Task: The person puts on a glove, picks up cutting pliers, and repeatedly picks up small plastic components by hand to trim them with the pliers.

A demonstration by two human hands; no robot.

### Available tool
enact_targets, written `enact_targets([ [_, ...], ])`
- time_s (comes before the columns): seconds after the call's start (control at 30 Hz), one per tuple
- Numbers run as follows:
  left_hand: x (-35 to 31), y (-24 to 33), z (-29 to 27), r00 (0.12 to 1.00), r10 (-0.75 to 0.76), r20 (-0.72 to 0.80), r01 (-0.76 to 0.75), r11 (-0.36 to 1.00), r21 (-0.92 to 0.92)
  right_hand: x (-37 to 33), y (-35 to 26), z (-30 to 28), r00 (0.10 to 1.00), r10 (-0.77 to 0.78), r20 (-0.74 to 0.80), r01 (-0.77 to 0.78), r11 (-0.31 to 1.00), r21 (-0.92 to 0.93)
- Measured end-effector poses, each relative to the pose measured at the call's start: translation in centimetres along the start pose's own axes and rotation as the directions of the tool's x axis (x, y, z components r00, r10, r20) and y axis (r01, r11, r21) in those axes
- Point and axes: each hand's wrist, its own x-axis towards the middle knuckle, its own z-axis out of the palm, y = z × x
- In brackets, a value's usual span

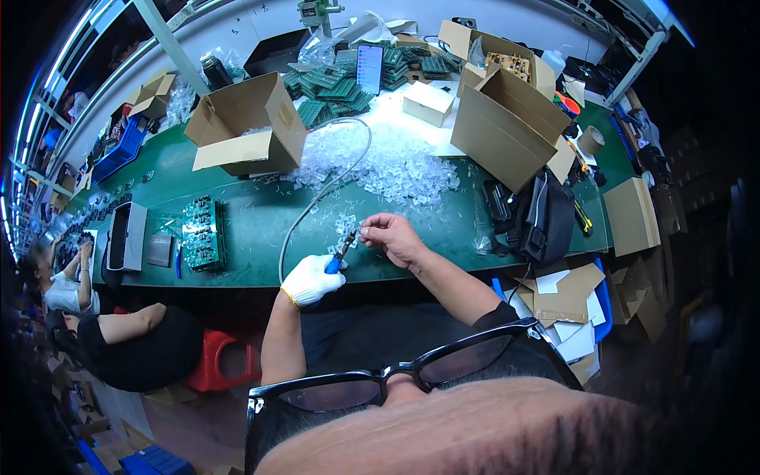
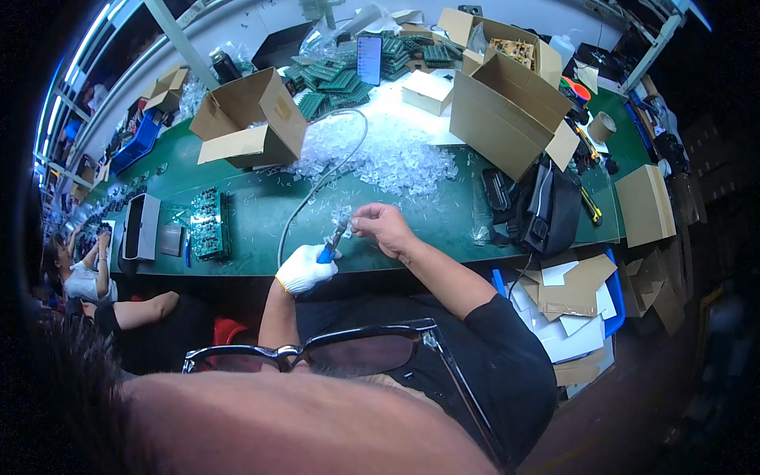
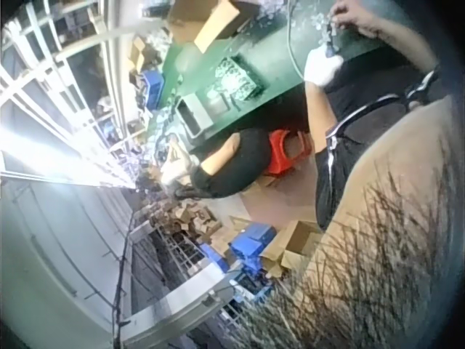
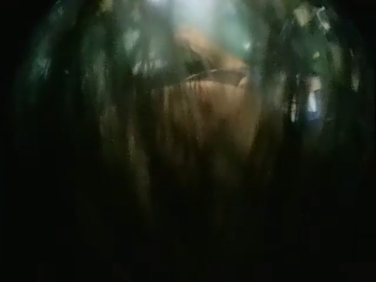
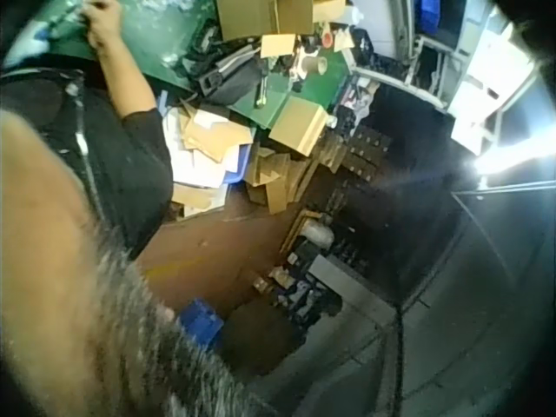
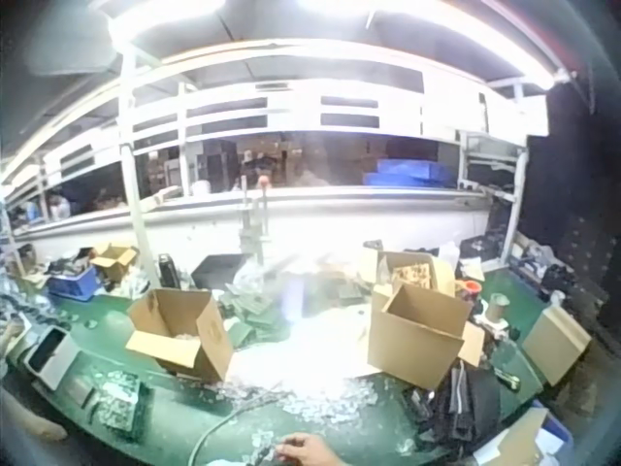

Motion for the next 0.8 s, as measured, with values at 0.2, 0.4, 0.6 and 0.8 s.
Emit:
enact_targets([
  [0.2, 0.2, 1.3, 0.6, 0.997, -0.065, -0.039, 0.066, 0.997, 0.046, 0.1, 0.4, -1.2, 1.000, -0.007, -0.030, 0.010, 0.997, 0.077],
  [0.4, 0.5, -0.6, 0.2, 0.998, -0.057, -0.004, 0.053, 0.957, -0.285, 0.0, 0.6, -1.8, 0.980, -0.183, -0.080, 0.122, 0.866, -0.485],
  [0.6, 0.6, -0.8, 0.2, 0.998, -0.055, 0.011, 0.056, 0.957, -0.283, -1.1, -0.8, -3.0, 0.860, -0.508, -0.055, 0.221, 0.467, -0.856],
  [0.8, 0.7, -0.8, 0.3, 0.999, -0.047, 0.010, 0.048, 0.966, -0.253, 0.3, -3.3, -5.8, 0.726, -0.684, -0.072, 0.089, 0.197, -0.976],
])
